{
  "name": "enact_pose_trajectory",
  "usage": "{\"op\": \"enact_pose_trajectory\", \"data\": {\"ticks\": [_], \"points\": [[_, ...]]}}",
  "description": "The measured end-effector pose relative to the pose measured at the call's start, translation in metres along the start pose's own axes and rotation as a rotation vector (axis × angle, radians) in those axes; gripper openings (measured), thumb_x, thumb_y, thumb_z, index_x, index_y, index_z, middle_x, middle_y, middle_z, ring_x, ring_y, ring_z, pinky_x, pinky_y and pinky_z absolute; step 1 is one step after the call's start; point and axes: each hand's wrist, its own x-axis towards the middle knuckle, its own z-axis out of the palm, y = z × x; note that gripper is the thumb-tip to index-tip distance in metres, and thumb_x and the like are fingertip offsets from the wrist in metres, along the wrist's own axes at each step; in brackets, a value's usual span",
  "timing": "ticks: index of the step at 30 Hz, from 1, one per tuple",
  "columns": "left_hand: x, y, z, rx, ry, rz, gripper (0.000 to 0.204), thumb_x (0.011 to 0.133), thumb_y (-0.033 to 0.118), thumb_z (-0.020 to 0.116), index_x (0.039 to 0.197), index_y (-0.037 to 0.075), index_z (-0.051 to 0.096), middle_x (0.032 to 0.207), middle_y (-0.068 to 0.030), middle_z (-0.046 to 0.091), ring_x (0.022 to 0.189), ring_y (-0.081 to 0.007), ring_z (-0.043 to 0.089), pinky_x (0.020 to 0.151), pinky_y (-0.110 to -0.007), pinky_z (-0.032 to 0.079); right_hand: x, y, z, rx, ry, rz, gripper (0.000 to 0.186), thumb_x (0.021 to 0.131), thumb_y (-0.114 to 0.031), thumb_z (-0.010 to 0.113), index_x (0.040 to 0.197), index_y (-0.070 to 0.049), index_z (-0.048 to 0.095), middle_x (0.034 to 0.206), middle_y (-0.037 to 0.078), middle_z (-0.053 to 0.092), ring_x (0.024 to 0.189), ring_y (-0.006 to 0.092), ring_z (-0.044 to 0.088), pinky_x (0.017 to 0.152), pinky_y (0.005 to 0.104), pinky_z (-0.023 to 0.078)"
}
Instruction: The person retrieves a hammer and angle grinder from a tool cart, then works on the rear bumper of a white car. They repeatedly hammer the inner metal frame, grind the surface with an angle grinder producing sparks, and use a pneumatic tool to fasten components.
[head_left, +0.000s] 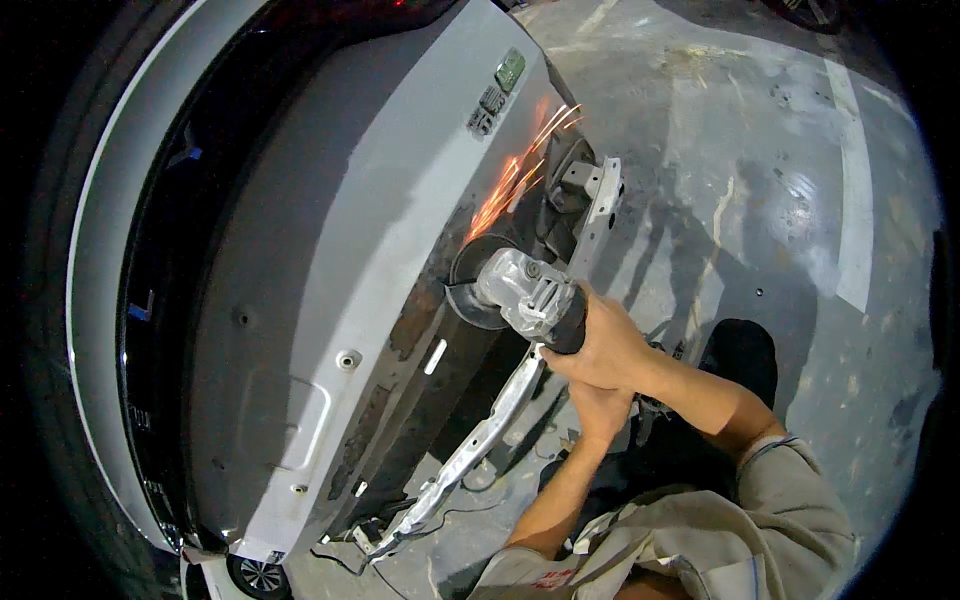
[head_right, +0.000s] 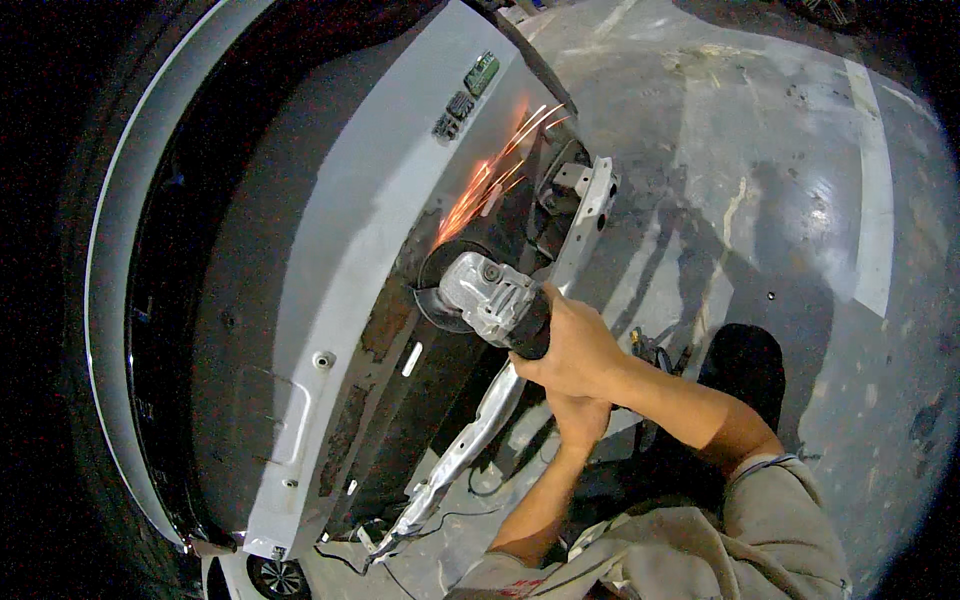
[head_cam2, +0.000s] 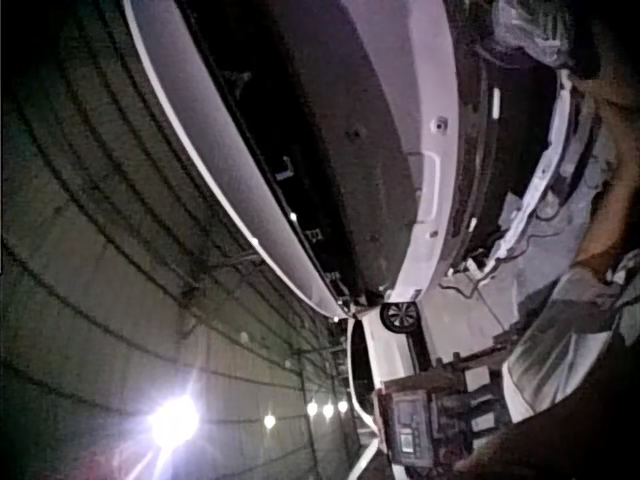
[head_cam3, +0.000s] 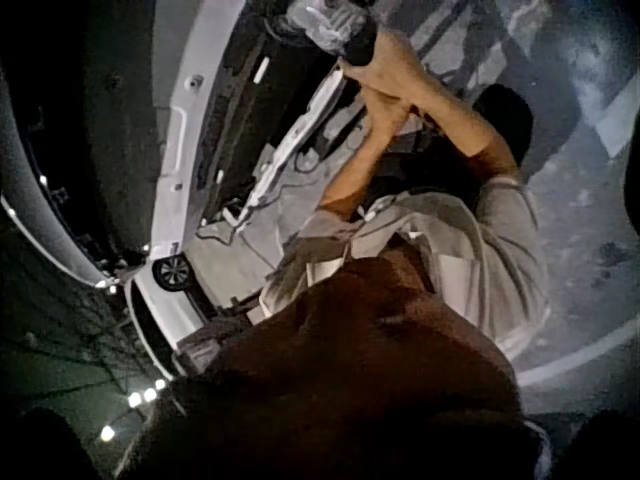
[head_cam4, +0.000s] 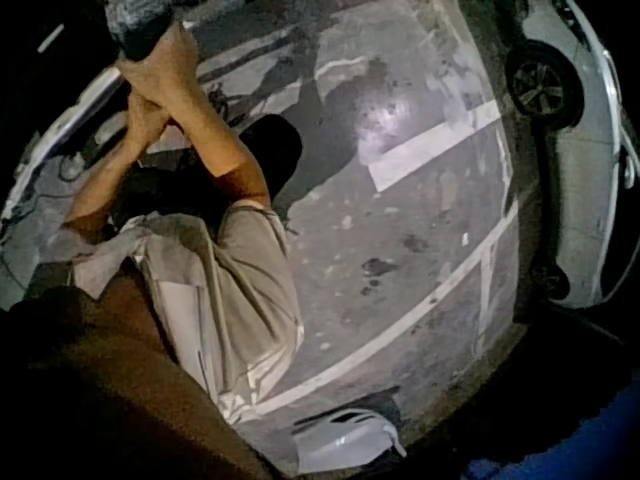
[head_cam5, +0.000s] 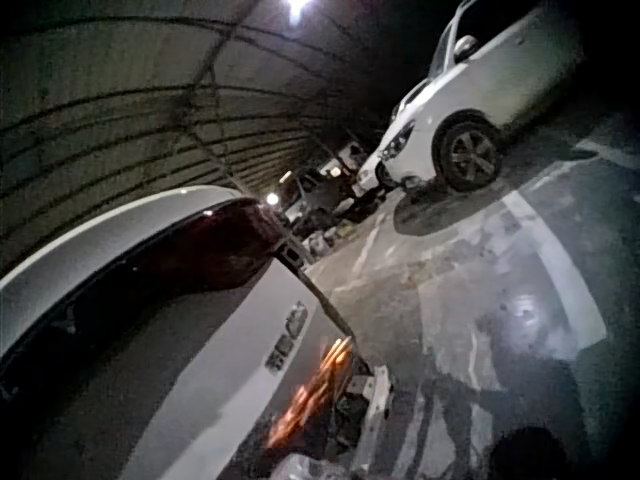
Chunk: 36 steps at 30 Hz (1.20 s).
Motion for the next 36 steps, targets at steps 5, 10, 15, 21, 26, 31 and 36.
{"op": "enact_pose_trajectory", "data": {"ticks": [5,10,15,21,26,31,36], "points": [[0.01,0.01,0.0,0.026,0.111,0.047,0.053,0.074,0.015,0.074,0.118,-0.004,0.053,0.115,-0.016,0.06,0.107,-0.0245,0.057,0.093,-0.037,0.044,0.012,0.005,0.002,0.127,0.035,-0.061,0.062,0.065,-0.025,0.076,0.111,0.005,0.048,0.093,0.027,0.063,0.089,0.0446,0.061,0.079,0.0463,0.049],[-0.018,-0.013,-0.019,0.053,0.102,0.041,0.052,0.073,0.014,0.075,0.118,-0.003,0.055,0.117,-0.0164,0.061,0.11,-0.0267,0.057,0.094,-0.038,0.044,-0.008,-0.004,0.029,0.056,-0.073,-0.084,0.061,0.063,-0.023,0.079,0.109,0.005,0.052,0.093,0.023,0.064,0.089,0.038,0.064,0.078,0.0419,0.05],[0.004,0.014,-0.046,0.184,0.075,-0.046,0.084,0.069,0.024,0.08,0.13,-0.006,0.032,0.109,-0.0225,0.059,0.103,-0.0297,0.059,0.088,-0.04,0.046,0.0,-0.022,0.03,0.296,0.107,0.009,0.043,0.067,-0.015,0.08,0.1,0.002,0.06,0.091,0.012,0.066,0.079,0.0219,0.062,0.076,0.0344,0.05],[-0.1,-0.065,-0.122,0.433,0.086,-0.054,0.088,0.073,0.025,0.075,0.136,-0.009,0.024,0.124,-0.0288,0.051,0.117,-0.039,0.05,0.101,-0.043,0.037,-0.068,-0.021,0.124,0.376,-0.19,-0.037,0.053,0.064,-0.017,0.079,0.108,0.001,0.056,0.096,0.014,0.065,0.088,0.022,0.063,0.08,0.0365,0.05],[-0.141,-0.068,-0.161,0.364,0.083,-0.166,0.086,0.076,0.024,0.072,0.138,-0.009,0.023,0.129,-0.0263,0.048,0.121,-0.0377,0.047,0.104,-0.042,0.034,-0.119,-0.057,0.184,0.267,-0.427,-0.025,0.063,0.063,-0.015,0.079,0.117,0.0,0.051,0.101,0.014,0.063,0.096,0.0216,0.061,0.086,0.0361,0.047],[-0.123,-0.029,-0.187,0.403,0.084,-0.08,0.077,0.072,0.026,0.075,0.129,-0.007,0.034,0.121,-0.0289,0.053,0.112,-0.0415,0.053,0.095,-0.043,0.042,-0.113,-0.039,0.184,0.397,-0.081,0.072,0.05,0.067,-0.017,0.081,0.107,0.001,0.057,0.095,0.01,0.064,0.087,0.0173,0.061,0.078,0.0345,0.049],[-0.11,-0.006,-0.215,0.329,0.061,-0.137,0.083,0.063,0.023,0.082,0.125,-0.006,0.037,0.106,-0.0257,0.058,0.1,-0.0394,0.059,0.087,-0.043,0.045,-0.104,-0.057,0.192,0.447,-0.017,0.132,0.04,0.068,-0.015,0.079,0.099,0.001,0.059,0.09,0.008,0.065,0.08,0.0165,0.061,0.075,0.0348,0.051]]}}
